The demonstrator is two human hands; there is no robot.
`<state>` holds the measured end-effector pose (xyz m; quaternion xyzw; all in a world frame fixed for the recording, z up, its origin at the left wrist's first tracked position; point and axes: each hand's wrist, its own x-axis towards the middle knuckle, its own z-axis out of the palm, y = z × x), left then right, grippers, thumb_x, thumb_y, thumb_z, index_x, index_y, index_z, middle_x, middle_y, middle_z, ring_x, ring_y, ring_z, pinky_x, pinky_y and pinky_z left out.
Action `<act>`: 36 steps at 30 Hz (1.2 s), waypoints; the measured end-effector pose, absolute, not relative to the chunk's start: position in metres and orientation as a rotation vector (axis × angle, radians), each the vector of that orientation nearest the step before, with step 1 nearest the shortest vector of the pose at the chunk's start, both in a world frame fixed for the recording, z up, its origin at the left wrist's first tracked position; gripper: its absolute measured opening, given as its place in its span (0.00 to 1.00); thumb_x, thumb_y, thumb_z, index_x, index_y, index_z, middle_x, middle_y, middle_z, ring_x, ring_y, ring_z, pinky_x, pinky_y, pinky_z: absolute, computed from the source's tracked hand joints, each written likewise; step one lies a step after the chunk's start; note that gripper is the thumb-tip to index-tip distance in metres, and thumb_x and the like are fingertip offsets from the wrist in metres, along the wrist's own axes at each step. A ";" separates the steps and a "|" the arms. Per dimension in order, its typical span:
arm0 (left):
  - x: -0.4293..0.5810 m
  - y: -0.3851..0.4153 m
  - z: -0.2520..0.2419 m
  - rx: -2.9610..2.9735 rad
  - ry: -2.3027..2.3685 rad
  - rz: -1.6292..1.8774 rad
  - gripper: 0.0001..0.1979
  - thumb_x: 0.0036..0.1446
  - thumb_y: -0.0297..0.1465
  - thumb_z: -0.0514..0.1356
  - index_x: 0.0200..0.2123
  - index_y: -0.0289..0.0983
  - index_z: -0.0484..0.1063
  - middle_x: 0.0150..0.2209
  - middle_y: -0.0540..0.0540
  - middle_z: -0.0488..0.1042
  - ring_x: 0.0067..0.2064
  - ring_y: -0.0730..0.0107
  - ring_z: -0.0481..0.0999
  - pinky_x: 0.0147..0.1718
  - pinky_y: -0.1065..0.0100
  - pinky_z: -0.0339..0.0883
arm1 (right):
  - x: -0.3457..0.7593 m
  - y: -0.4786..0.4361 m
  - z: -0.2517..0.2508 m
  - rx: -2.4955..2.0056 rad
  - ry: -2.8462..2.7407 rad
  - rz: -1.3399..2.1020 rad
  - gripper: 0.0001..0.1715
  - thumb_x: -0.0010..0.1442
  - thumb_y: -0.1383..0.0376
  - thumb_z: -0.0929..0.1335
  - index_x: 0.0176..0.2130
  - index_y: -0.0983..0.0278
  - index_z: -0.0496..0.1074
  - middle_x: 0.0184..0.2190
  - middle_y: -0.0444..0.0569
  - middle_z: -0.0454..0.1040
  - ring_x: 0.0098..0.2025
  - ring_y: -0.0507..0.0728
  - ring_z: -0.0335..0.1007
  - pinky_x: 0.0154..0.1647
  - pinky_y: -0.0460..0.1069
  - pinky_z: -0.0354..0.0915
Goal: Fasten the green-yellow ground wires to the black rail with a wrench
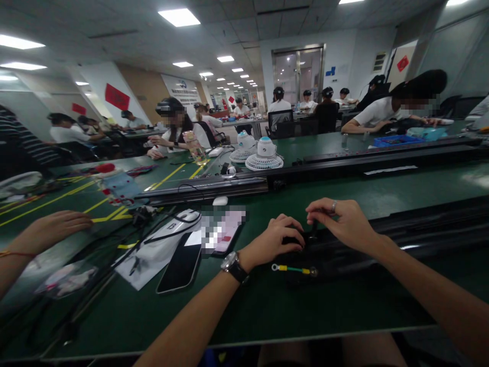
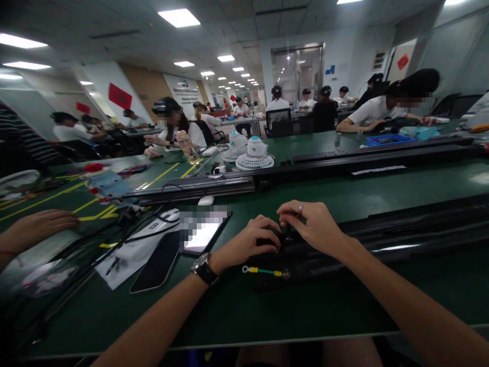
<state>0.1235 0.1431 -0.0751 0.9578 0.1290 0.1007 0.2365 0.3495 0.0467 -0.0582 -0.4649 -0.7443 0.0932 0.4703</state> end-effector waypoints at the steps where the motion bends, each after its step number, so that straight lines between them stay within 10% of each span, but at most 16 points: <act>1: 0.124 0.143 -0.075 2.627 0.353 0.272 0.06 0.65 0.37 0.64 0.43 0.45 0.80 0.54 0.47 0.71 0.58 0.58 0.64 0.59 0.56 0.55 | 0.349 0.047 -0.058 -1.139 -1.823 0.229 0.08 0.69 0.67 0.67 0.46 0.61 0.76 0.34 0.44 0.83 0.36 0.54 0.81 0.39 0.48 0.73; 23: 0.122 0.143 -0.078 2.655 0.321 0.273 0.06 0.65 0.35 0.64 0.43 0.44 0.79 0.53 0.47 0.72 0.58 0.60 0.65 0.58 0.58 0.54 | 0.349 0.046 -0.056 -1.201 -1.957 0.349 0.10 0.67 0.65 0.68 0.49 0.62 0.75 0.35 0.46 0.83 0.35 0.55 0.81 0.35 0.47 0.72; 36: 0.123 0.144 -0.081 2.626 0.297 0.285 0.06 0.66 0.35 0.63 0.44 0.44 0.79 0.51 0.46 0.72 0.55 0.60 0.67 0.55 0.59 0.55 | 0.354 0.049 -0.062 -1.325 -2.087 0.370 0.20 0.70 0.62 0.65 0.28 0.61 0.77 0.21 0.42 0.76 0.23 0.52 0.72 0.27 0.48 0.62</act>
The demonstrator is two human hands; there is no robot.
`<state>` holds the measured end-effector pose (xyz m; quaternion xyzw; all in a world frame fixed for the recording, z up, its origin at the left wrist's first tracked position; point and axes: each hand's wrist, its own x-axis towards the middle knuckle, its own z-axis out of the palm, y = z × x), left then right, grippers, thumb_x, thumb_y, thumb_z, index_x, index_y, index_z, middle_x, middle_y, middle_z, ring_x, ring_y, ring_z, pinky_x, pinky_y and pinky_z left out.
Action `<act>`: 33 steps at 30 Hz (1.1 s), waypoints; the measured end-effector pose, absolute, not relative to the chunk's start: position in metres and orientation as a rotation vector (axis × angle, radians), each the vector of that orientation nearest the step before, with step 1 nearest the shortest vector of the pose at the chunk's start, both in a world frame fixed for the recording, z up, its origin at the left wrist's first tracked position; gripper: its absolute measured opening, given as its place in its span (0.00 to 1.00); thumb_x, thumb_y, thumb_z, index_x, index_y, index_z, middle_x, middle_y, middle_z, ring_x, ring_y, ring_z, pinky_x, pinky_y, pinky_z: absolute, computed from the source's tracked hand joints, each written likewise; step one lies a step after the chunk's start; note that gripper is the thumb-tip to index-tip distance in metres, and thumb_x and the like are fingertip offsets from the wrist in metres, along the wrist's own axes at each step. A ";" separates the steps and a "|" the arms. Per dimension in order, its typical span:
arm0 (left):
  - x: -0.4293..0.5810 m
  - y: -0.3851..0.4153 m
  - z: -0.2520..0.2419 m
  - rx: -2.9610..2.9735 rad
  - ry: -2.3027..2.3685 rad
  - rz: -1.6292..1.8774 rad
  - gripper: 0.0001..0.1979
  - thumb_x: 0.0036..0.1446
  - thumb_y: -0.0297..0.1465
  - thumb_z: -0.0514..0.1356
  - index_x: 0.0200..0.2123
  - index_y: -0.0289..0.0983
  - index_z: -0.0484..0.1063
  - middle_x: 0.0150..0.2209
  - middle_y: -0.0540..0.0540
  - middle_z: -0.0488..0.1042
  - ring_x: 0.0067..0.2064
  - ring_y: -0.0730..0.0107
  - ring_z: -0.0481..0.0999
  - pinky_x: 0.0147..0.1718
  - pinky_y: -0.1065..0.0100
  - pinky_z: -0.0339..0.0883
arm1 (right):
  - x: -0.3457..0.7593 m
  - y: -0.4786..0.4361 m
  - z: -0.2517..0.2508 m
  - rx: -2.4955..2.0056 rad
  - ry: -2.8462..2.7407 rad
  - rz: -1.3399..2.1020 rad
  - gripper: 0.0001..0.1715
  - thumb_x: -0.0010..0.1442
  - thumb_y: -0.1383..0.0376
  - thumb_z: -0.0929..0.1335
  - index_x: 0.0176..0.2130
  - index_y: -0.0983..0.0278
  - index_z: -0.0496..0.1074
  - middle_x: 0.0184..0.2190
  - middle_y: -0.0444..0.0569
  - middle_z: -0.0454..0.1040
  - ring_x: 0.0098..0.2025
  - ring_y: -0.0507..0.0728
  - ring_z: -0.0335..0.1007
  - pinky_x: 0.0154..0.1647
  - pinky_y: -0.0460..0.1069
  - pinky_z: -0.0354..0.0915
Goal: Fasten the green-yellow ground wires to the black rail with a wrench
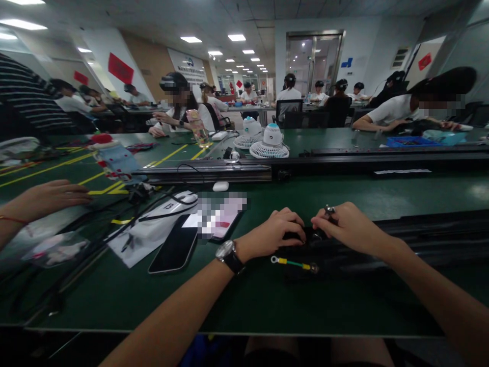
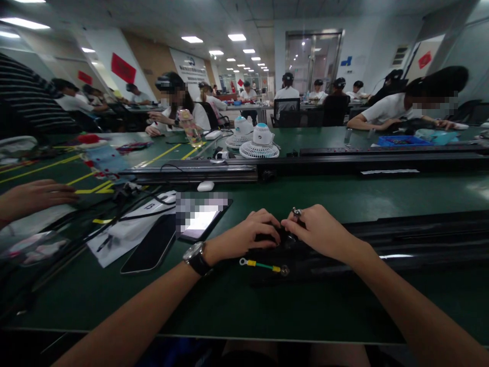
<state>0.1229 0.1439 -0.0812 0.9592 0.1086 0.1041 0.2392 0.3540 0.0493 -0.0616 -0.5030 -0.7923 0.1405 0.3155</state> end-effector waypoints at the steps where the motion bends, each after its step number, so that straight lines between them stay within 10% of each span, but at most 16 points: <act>1: 0.123 0.144 -0.081 2.624 0.296 0.292 0.06 0.66 0.35 0.63 0.44 0.44 0.79 0.51 0.46 0.72 0.55 0.60 0.67 0.55 0.59 0.55 | 0.355 0.047 -0.059 -1.332 -2.067 0.363 0.22 0.71 0.61 0.64 0.27 0.61 0.77 0.20 0.42 0.75 0.23 0.52 0.72 0.26 0.47 0.62; 10: 0.124 0.143 -0.082 2.653 0.272 0.301 0.06 0.65 0.32 0.64 0.44 0.42 0.79 0.51 0.46 0.73 0.53 0.60 0.67 0.53 0.60 0.57 | 0.343 0.029 -0.050 -1.300 -2.160 0.896 0.15 0.68 0.62 0.66 0.30 0.62 0.76 0.18 0.40 0.76 0.15 0.49 0.70 0.15 0.42 0.62; 33: 0.124 0.141 -0.084 2.666 0.247 0.341 0.06 0.64 0.33 0.65 0.44 0.41 0.78 0.50 0.45 0.74 0.53 0.59 0.68 0.53 0.60 0.58 | 0.341 0.024 -0.057 -1.240 -2.215 0.879 0.11 0.66 0.65 0.67 0.30 0.62 0.74 0.19 0.39 0.76 0.16 0.49 0.74 0.17 0.40 0.65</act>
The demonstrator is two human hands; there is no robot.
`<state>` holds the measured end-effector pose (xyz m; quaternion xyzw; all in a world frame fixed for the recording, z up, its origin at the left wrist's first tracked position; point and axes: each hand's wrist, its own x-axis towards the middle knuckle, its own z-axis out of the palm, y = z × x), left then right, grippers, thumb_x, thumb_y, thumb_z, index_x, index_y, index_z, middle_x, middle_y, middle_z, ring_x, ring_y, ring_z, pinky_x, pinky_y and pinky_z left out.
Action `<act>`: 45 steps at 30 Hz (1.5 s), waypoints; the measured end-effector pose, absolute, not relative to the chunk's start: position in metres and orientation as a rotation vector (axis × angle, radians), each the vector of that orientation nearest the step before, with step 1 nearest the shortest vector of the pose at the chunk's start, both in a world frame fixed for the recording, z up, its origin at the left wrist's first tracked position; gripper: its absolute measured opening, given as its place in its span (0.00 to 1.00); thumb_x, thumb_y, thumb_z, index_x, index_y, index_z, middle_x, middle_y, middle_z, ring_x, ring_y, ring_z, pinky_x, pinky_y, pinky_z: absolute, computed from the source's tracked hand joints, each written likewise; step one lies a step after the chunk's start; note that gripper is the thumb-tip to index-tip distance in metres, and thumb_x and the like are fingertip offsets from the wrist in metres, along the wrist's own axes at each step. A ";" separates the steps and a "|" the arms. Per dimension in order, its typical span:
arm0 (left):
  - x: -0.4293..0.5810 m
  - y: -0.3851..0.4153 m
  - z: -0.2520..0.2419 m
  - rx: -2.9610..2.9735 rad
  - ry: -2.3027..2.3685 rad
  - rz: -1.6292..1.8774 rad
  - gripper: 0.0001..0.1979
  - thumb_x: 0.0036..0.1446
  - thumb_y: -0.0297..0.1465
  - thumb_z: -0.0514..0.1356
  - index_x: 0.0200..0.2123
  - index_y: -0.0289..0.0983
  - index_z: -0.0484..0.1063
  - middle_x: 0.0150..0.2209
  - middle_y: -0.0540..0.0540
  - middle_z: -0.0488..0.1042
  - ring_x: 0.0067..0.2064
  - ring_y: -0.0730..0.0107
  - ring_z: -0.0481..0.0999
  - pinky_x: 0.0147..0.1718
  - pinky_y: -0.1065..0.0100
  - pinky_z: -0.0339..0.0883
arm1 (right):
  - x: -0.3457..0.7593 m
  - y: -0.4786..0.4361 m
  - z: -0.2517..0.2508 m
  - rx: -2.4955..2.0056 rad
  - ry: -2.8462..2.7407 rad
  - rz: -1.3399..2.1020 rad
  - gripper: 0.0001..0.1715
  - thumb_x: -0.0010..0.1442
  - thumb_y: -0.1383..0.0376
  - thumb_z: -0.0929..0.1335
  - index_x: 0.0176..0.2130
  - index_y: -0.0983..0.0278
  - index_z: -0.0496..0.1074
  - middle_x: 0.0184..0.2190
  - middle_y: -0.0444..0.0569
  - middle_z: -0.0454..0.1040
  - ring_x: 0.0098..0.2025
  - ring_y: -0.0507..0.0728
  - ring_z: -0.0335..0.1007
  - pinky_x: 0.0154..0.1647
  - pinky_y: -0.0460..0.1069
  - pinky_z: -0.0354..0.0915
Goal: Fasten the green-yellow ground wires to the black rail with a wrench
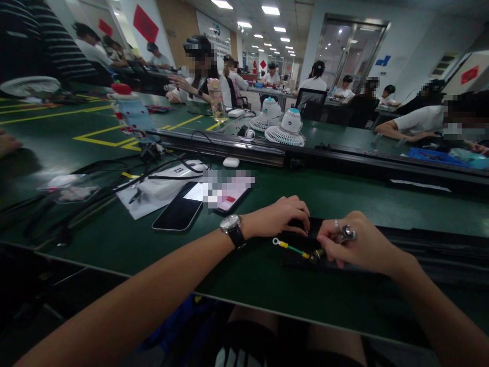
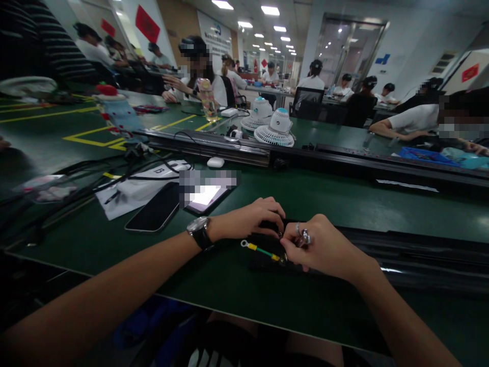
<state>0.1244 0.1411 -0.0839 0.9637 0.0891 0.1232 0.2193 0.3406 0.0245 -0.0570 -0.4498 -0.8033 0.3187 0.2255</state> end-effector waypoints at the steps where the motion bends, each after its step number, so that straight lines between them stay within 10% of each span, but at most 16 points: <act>1: 0.124 0.141 -0.084 2.670 0.247 0.344 0.06 0.64 0.33 0.65 0.44 0.41 0.78 0.50 0.46 0.74 0.53 0.59 0.68 0.53 0.60 0.58 | 0.340 0.025 -0.057 -1.241 -2.213 0.880 0.11 0.66 0.65 0.67 0.30 0.62 0.73 0.19 0.38 0.76 0.16 0.49 0.74 0.17 0.40 0.65; 45: 0.127 0.145 -0.088 2.657 0.233 0.364 0.05 0.64 0.32 0.65 0.43 0.42 0.80 0.48 0.45 0.74 0.50 0.61 0.69 0.51 0.61 0.59 | 0.357 0.031 -0.045 -1.334 -2.134 1.283 0.10 0.66 0.57 0.70 0.42 0.62 0.73 0.27 0.44 0.80 0.24 0.53 0.76 0.24 0.44 0.69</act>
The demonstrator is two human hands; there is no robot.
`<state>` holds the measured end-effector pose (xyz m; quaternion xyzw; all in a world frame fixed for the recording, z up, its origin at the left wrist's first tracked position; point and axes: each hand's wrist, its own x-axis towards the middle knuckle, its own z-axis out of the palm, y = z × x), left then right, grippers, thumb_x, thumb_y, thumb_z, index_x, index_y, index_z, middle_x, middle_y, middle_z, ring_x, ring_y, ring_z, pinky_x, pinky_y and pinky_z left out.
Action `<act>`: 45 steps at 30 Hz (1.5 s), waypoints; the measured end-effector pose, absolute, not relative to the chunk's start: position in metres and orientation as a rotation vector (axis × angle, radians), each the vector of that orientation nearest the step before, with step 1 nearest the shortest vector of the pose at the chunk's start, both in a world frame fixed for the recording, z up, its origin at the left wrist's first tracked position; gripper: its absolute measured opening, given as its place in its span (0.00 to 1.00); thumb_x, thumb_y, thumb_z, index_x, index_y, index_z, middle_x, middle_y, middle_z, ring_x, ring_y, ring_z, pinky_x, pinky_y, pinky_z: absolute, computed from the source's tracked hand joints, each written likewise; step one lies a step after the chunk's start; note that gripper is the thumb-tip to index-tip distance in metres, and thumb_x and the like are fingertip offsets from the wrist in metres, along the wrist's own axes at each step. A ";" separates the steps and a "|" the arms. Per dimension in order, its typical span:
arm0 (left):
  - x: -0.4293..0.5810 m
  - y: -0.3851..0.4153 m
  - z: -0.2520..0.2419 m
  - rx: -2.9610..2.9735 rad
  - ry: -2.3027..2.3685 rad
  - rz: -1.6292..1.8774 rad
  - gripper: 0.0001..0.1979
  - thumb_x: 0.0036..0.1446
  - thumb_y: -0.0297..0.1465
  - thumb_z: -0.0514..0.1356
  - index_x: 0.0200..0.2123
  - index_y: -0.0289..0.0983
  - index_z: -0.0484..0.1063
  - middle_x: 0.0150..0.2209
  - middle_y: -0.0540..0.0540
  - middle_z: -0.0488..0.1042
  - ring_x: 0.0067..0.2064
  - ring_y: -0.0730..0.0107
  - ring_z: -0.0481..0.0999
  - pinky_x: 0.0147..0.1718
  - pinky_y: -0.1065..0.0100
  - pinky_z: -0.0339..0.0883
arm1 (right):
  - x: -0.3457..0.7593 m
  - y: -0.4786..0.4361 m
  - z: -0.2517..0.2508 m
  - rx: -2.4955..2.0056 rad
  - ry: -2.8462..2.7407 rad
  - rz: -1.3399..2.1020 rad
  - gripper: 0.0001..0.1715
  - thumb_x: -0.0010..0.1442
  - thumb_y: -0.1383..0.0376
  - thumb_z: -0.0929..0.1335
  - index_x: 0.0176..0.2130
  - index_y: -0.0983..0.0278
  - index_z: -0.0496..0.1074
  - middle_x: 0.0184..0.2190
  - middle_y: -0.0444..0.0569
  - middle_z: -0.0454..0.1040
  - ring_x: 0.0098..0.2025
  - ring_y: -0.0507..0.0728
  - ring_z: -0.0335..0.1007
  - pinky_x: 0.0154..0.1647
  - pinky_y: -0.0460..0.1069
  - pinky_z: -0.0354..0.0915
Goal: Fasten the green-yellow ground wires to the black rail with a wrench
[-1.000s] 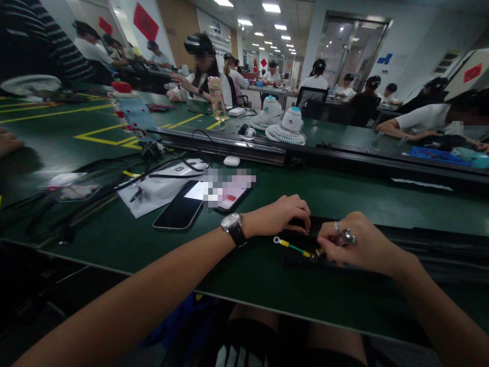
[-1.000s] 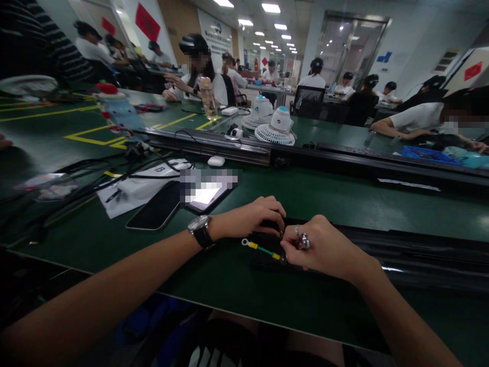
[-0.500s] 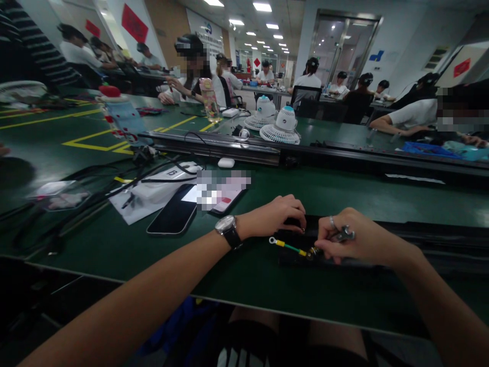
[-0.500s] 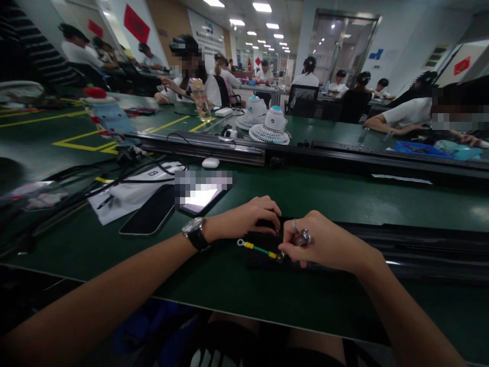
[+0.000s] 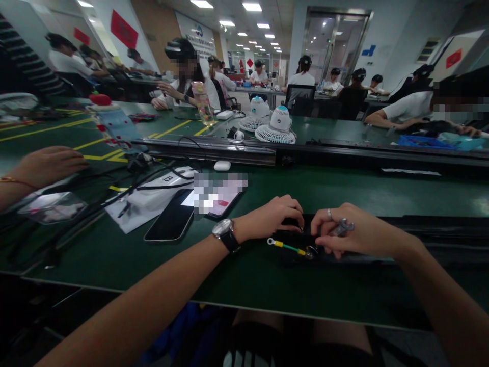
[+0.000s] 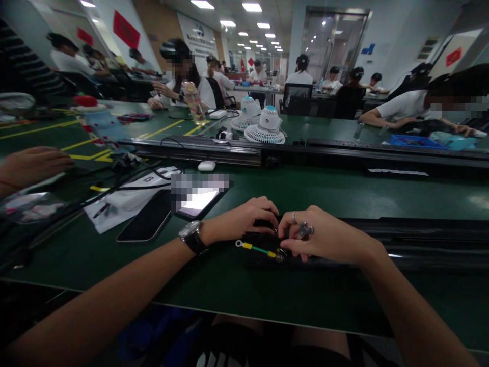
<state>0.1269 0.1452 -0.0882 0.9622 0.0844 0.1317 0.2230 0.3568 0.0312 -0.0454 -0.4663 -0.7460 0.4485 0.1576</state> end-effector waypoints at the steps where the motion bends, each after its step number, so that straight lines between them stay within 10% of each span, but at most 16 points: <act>1: 0.127 0.145 -0.088 2.656 0.234 0.360 0.05 0.64 0.32 0.65 0.43 0.42 0.79 0.48 0.45 0.74 0.50 0.61 0.69 0.51 0.61 0.59 | 0.357 0.031 -0.045 -1.332 -2.139 1.278 0.09 0.66 0.58 0.70 0.41 0.61 0.72 0.27 0.44 0.80 0.24 0.53 0.77 0.24 0.44 0.69; 13: 0.127 0.145 -0.090 2.664 0.243 0.354 0.05 0.65 0.32 0.64 0.43 0.40 0.79 0.48 0.45 0.74 0.51 0.62 0.69 0.51 0.61 0.59 | 0.349 0.026 -0.045 -1.256 -2.166 1.264 0.01 0.66 0.67 0.67 0.40 0.62 0.70 0.25 0.42 0.78 0.23 0.52 0.76 0.23 0.43 0.68; 45: 0.126 0.145 -0.088 2.607 0.229 0.348 0.07 0.65 0.33 0.64 0.45 0.42 0.79 0.48 0.45 0.74 0.51 0.61 0.70 0.52 0.61 0.60 | 0.360 0.029 -0.040 -1.263 -2.269 1.224 0.14 0.60 0.54 0.75 0.40 0.62 0.81 0.32 0.45 0.80 0.33 0.55 0.74 0.32 0.46 0.64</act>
